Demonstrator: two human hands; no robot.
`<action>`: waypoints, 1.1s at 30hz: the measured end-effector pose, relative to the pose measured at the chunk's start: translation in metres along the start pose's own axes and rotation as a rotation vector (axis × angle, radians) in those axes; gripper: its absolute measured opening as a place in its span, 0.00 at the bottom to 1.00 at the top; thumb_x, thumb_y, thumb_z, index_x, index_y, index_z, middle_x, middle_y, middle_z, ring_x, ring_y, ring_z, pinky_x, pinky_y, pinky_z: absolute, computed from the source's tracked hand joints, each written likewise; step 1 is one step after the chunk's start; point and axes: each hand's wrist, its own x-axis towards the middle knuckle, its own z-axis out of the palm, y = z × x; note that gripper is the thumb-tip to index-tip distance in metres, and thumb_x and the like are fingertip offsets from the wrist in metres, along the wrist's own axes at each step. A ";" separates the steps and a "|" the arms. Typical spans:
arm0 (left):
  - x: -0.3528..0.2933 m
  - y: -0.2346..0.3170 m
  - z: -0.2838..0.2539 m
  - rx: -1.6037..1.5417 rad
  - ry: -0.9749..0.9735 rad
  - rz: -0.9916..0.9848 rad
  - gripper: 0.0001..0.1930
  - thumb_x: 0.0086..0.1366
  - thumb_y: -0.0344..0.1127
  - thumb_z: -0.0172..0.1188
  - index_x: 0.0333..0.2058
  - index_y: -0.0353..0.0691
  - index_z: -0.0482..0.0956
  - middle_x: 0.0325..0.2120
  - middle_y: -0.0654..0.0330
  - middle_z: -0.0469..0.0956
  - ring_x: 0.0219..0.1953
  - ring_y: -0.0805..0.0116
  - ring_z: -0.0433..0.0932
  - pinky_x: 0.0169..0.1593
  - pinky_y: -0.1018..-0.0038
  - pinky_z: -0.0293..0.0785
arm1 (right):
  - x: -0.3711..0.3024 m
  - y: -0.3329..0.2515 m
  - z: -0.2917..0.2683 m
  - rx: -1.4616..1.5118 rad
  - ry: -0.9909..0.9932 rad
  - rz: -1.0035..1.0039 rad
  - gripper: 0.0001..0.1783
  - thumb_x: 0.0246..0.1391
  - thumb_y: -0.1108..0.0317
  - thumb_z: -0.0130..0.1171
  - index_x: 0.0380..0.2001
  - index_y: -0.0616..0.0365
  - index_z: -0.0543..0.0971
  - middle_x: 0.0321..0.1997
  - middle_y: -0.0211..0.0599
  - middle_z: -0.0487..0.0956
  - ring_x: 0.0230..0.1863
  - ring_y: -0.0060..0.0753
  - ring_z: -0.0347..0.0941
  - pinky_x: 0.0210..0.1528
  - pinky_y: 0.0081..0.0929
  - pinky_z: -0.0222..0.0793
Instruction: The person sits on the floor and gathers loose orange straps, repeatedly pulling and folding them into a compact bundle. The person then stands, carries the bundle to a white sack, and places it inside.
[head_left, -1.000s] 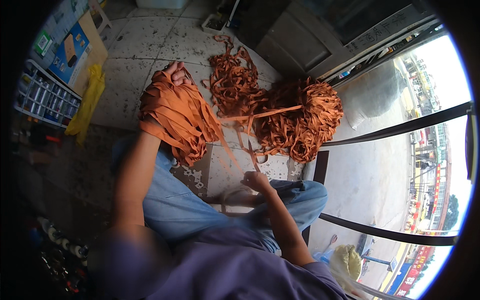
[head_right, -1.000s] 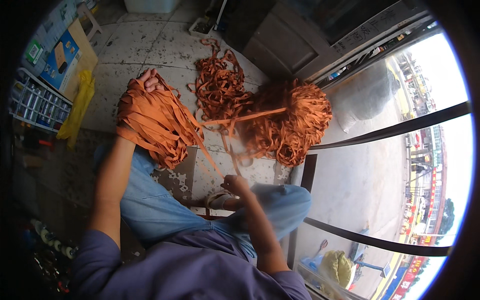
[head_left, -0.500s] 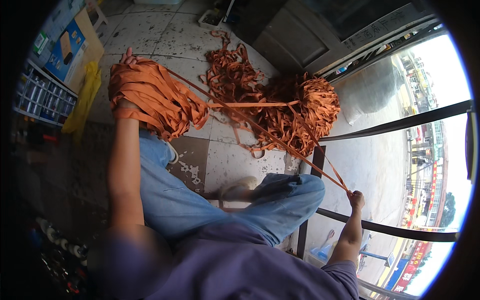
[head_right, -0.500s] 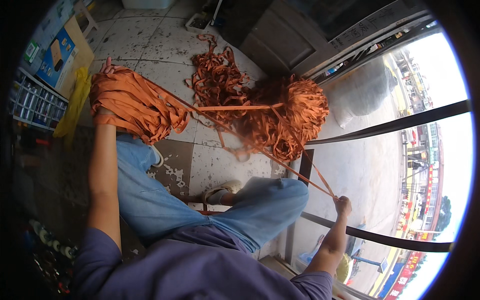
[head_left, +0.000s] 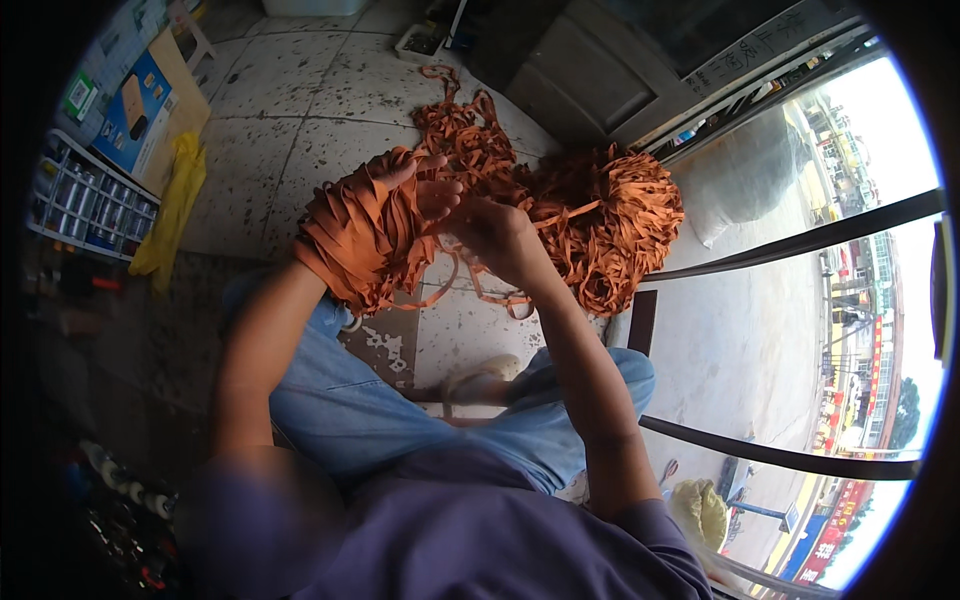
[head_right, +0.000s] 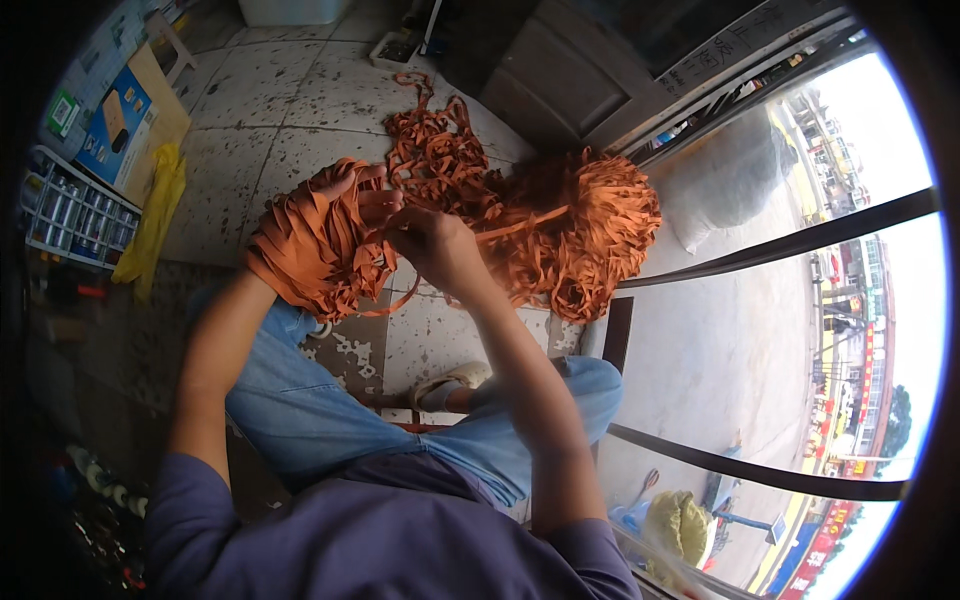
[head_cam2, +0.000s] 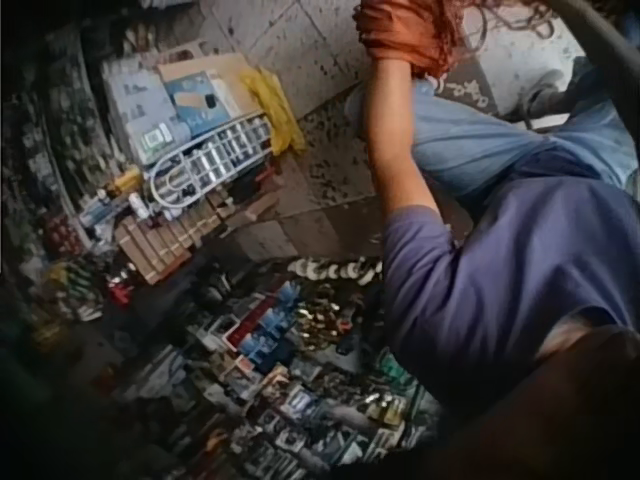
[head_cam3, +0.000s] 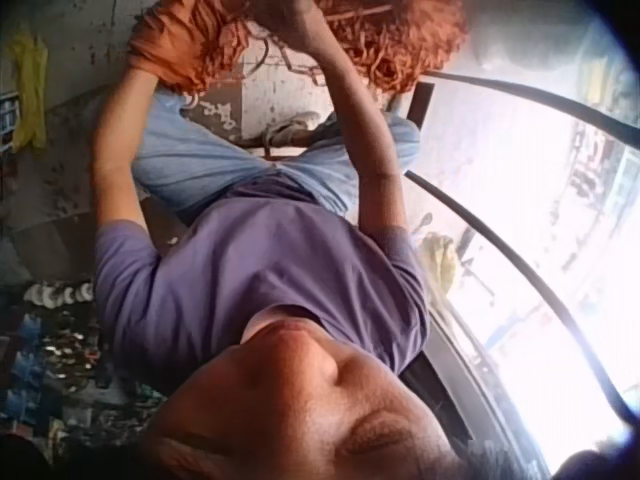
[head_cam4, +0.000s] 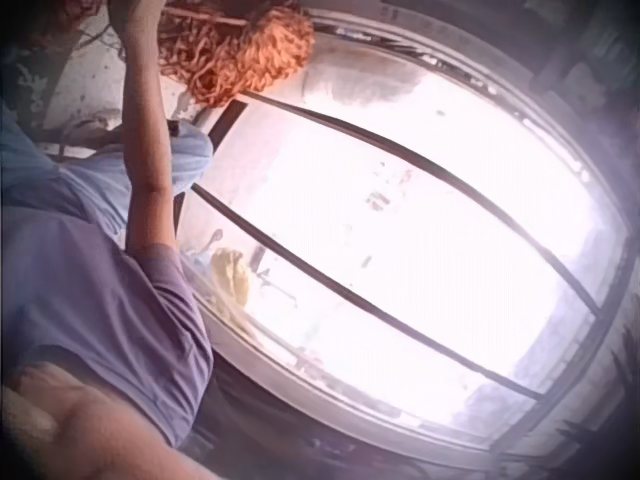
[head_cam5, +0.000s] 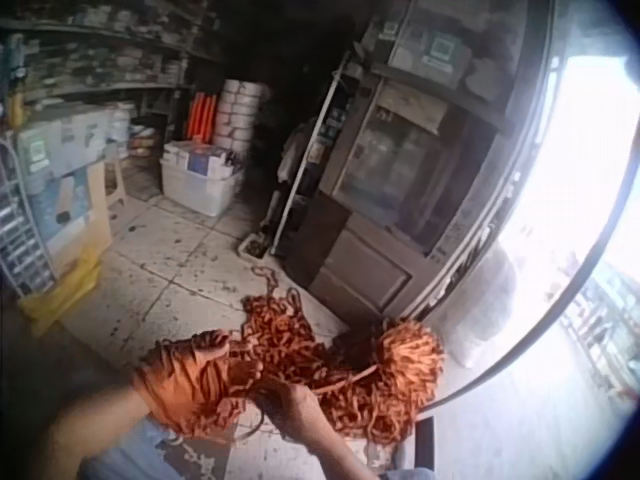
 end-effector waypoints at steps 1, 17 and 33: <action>-0.009 0.005 0.015 0.658 0.114 0.066 0.19 0.68 0.47 0.46 0.48 0.40 0.70 0.44 0.51 0.75 0.45 0.60 0.75 0.47 0.67 0.71 | 0.021 0.003 0.007 -0.078 0.085 -0.031 0.09 0.50 0.63 0.59 0.30 0.57 0.78 0.23 0.38 0.78 0.24 0.33 0.76 0.28 0.29 0.70; -0.011 0.085 -0.074 -0.448 -0.045 0.766 0.16 0.72 0.38 0.37 0.41 0.34 0.72 0.16 0.70 0.67 0.18 0.77 0.66 0.40 0.78 0.67 | -0.301 0.234 -0.188 -1.064 -0.062 1.023 0.15 0.46 0.49 0.56 0.25 0.49 0.81 0.30 0.40 0.80 0.36 0.47 0.76 0.35 0.41 0.71; 0.012 0.030 -0.006 -0.111 0.043 0.183 0.14 0.66 0.39 0.51 0.43 0.34 0.72 0.41 0.51 0.76 0.41 0.61 0.76 0.51 0.67 0.73 | -0.004 0.040 -0.043 0.013 -0.387 -0.089 0.06 0.54 0.70 0.55 0.33 0.61 0.77 0.26 0.35 0.79 0.29 0.27 0.76 0.32 0.26 0.70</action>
